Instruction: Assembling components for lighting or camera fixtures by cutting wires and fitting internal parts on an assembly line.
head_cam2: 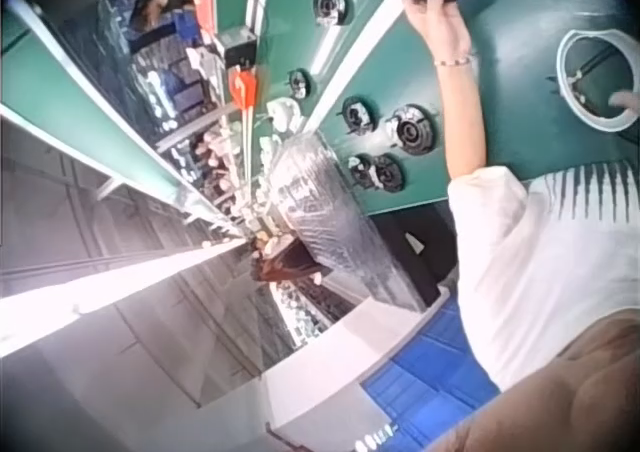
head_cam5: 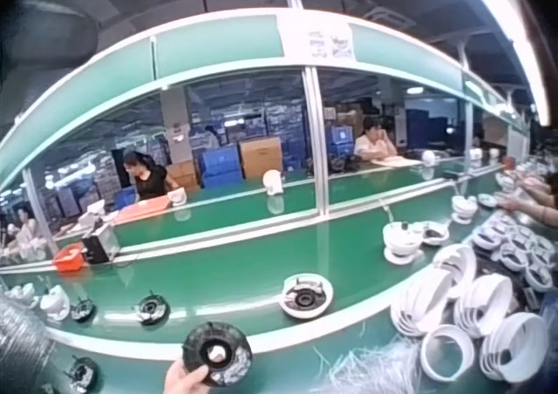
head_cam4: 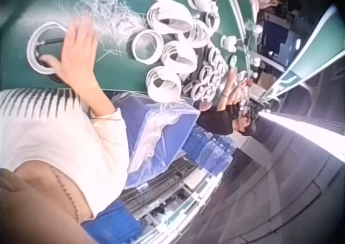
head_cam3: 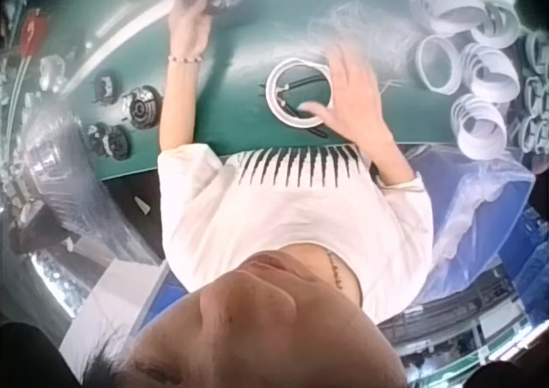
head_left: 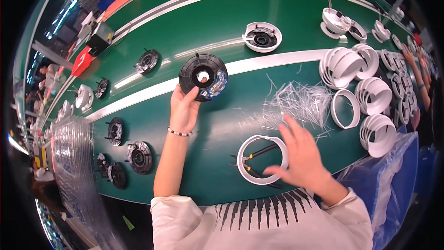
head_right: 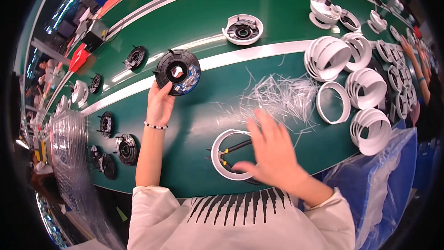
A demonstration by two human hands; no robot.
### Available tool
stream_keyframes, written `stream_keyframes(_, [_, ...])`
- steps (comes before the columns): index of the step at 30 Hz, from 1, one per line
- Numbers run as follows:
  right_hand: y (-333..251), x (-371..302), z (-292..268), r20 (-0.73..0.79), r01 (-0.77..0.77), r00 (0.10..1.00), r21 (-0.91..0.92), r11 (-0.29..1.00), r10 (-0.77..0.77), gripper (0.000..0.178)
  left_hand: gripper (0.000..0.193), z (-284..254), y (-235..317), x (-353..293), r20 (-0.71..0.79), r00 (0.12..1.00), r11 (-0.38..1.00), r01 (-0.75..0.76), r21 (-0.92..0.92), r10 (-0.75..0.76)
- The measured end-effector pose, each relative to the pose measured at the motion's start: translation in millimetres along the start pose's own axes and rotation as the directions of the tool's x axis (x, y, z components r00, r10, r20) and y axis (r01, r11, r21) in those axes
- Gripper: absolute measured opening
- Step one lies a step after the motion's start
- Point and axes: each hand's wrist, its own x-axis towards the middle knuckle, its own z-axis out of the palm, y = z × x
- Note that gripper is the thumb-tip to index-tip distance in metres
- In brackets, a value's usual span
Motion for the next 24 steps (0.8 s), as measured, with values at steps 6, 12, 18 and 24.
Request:
stream_keyframes(6, [-20,-8,28,0.135,-0.137,0.982,0.043,0.990,0.130,0.106,0.042,36,-30,-10,0.056,0.996,0.998,0.070,0.008,-0.070])
stream_keyframes(12, [-31,-5,23,0.270,-0.126,0.958,0.099,0.987,0.096,0.113,0.043,39,-36,-21,0.049,0.998,0.999,0.041,0.011,-0.042])
stream_keyframes(18, [-22,-2,29,0.315,-0.012,0.948,0.145,0.989,-0.035,0.109,0.049,43,-46,-29,0.013,1.000,0.999,0.002,-0.054,-0.001])
stream_keyframes(24, [16,32,11,-0.408,-0.030,0.876,0.487,0.873,0.258,0.126,0.057,64,-57,-44,0.152,0.988,0.994,0.022,-0.103,-0.006])
